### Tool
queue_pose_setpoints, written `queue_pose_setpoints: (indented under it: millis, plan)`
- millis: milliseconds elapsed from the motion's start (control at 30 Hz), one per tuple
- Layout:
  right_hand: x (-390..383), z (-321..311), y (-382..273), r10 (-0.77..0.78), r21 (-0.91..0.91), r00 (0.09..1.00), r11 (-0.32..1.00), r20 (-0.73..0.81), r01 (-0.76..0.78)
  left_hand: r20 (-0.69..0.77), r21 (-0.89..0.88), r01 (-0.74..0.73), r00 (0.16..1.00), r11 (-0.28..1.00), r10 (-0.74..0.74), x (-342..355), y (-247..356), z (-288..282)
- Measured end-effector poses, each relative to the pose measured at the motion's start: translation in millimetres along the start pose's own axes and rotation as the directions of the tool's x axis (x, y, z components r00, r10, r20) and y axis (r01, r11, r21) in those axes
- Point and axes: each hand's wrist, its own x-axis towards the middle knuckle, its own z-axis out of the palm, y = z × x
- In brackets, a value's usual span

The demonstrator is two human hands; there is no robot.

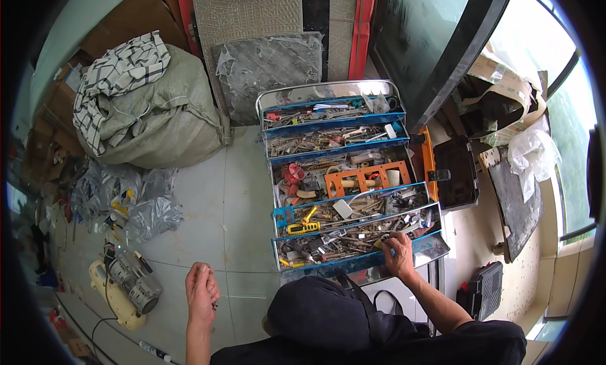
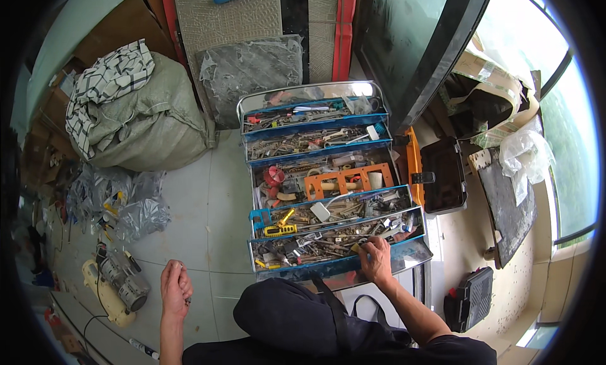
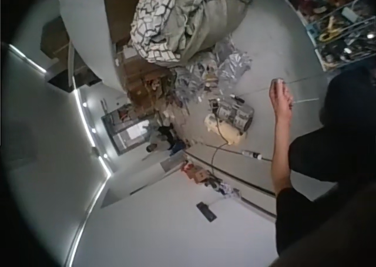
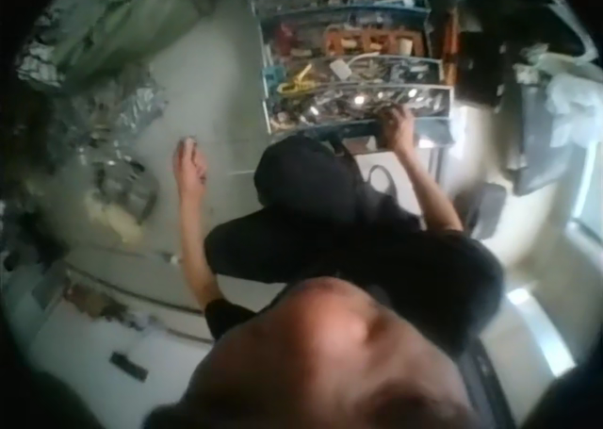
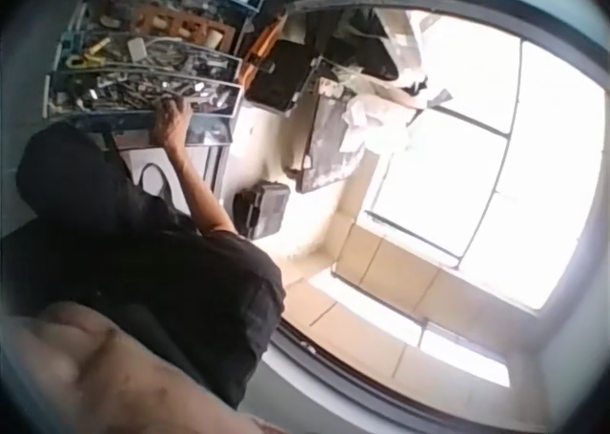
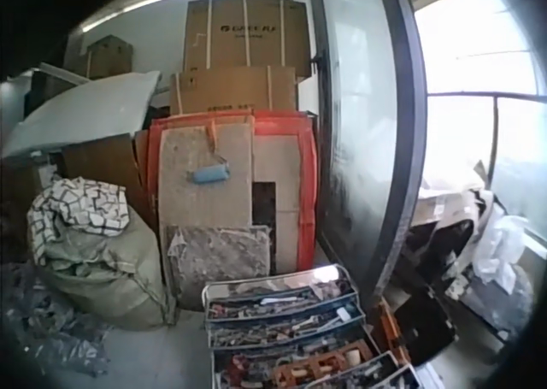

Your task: The person removes a small pipe fitting from an air compressor, retrieves thread seal tape from a toolbox, and wraps the tape around the threaded end of the pipe fitting.

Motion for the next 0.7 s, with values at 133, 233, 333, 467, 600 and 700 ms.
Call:
queue_pose_setpoints:
  millis: [133, 233, 333, 467, 600, 700]
  plan:
    - [2.6, -3.9, -3.3, 0.011, -0.011, 1.0, 1.0, -0.001, -0.011, 0.001, 0.04, -0.019, 1.0, 0.999, 0.019, 2.3, 0.2, -0.3]
    - [-1.3, -3.1, 1.4, -0.005, -0.008, 1.0, 1.0, -0.023, 0.005, -0.002, 0.036, -0.012, 1.0, 0.999, 0.012, 1.7, 1.7, 1.7]
    - [-4.4, -0.2, 2.3, -0.007, 0.003, 1.0, 1.0, -0.025, 0.007, -0.012, 0.041, -0.012, 1.0, 0.999, 0.013, 2.0, -3.3, -2.7]
    - [-5.1, 1.1, 5.4, -0.01, 0.005, 0.999, 1.0, -0.031, 0.01, -0.018, 0.056, -0.025, 0.999, 0.998, 0.026, 1.3, -4.4, -1.9]
    - [-3.7, -0.5, 6.4, -0.01, 0.008, 0.999, 1.0, -0.032, 0.01, -0.051, 0.06, -0.046, 0.997, 0.997, 0.049, 1.8, -3.6, -2.5]
    - [-2.1, -1.2, 0.7, 0.003, 0.012, 1.0, 1.0, -0.015, -0.003, -0.074, 0.053, -0.059, 0.995, 0.997, 0.063, -0.6, -3.4, -5.0]
